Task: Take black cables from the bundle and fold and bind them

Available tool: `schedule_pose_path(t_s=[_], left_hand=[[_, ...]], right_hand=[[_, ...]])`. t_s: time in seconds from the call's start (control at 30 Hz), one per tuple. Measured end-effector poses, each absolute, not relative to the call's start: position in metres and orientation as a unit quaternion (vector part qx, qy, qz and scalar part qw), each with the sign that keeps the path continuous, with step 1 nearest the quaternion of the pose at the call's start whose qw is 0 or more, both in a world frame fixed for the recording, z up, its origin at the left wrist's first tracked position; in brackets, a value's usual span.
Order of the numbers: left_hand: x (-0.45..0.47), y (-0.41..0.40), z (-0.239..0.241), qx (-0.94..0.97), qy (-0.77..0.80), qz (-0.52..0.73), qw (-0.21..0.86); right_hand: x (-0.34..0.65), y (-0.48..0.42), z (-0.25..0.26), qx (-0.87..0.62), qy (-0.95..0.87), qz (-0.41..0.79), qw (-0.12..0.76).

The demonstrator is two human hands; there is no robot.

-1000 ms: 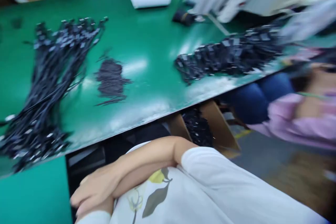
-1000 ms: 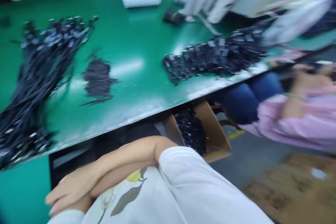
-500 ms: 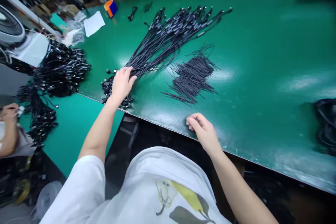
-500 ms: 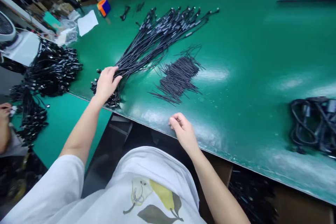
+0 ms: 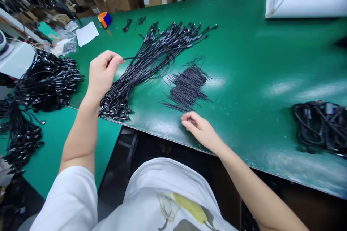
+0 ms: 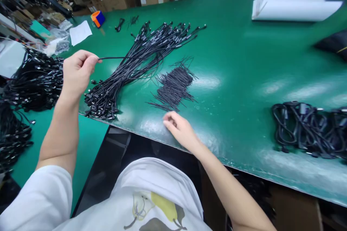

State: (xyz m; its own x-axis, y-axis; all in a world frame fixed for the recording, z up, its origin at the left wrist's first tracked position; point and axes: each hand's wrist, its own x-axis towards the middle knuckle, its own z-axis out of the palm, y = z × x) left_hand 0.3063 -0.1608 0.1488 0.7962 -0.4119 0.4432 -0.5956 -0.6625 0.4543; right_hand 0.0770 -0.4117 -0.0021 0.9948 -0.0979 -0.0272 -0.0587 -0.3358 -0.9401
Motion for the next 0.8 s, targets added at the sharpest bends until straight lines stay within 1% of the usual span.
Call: schedule_pose_path(t_s=[0.07,0.13,0.2,0.27,0.33,0.4,0.43,0.5,0.57,0.6,0.63,0.67,0.73,0.8], left_hand=[[0.274,-0.17,0.163,0.9,-0.326,0.026,0.287],[0.244,-0.172,0.171,0.89,-0.361,-0.089,0.264],[0.219,-0.163,0.18,0.88,-0.359,-0.176,0.256],[0.199,-0.143,0.191,0.876,-0.319,-0.222,0.285],[0.184,-0.113,0.205,0.873,-0.256,-0.215,0.356],[0.176,-0.078,0.214,0.869,-0.18,-0.168,0.429],[0.175,-0.06,0.216,0.877,-0.146,-0.144,0.434],[0.177,-0.028,0.21,0.914,-0.092,-0.102,0.383],[0.183,-0.003,0.196,0.937,-0.063,-0.075,0.337],[0.186,0.007,0.187,0.932,-0.051,-0.063,0.354],[0.189,0.016,0.178,0.913,-0.039,-0.054,0.402],[0.191,0.022,0.169,0.882,-0.028,-0.048,0.468],[0.195,0.026,0.153,0.803,-0.012,-0.051,0.593],[0.2,0.018,0.139,0.733,-0.009,-0.078,0.676]], right_hand=[[0.109,-0.409,0.019,-0.818,0.014,-0.092,0.568],[0.153,-0.401,0.039,-0.841,-0.03,-0.151,0.518],[0.204,-0.39,0.051,-0.902,-0.08,-0.14,0.4],[0.254,-0.383,0.058,-0.954,-0.112,-0.06,0.272],[0.295,-0.384,0.067,-0.969,-0.09,-0.033,0.23],[0.321,-0.391,0.083,-0.972,-0.059,-0.046,0.222],[0.327,-0.396,0.096,-0.972,-0.048,-0.065,0.223],[0.324,-0.405,0.127,-0.963,-0.045,-0.135,0.228],[0.306,-0.416,0.161,-0.942,-0.059,-0.249,0.217],[0.294,-0.422,0.177,-0.93,-0.069,-0.306,0.191],[0.28,-0.429,0.191,-0.923,-0.076,-0.347,0.151],[0.266,-0.437,0.202,-0.925,-0.083,-0.358,0.1],[0.236,-0.452,0.214,-0.938,-0.067,-0.34,0.007],[0.205,-0.464,0.212,-0.949,-0.025,-0.308,-0.055]])
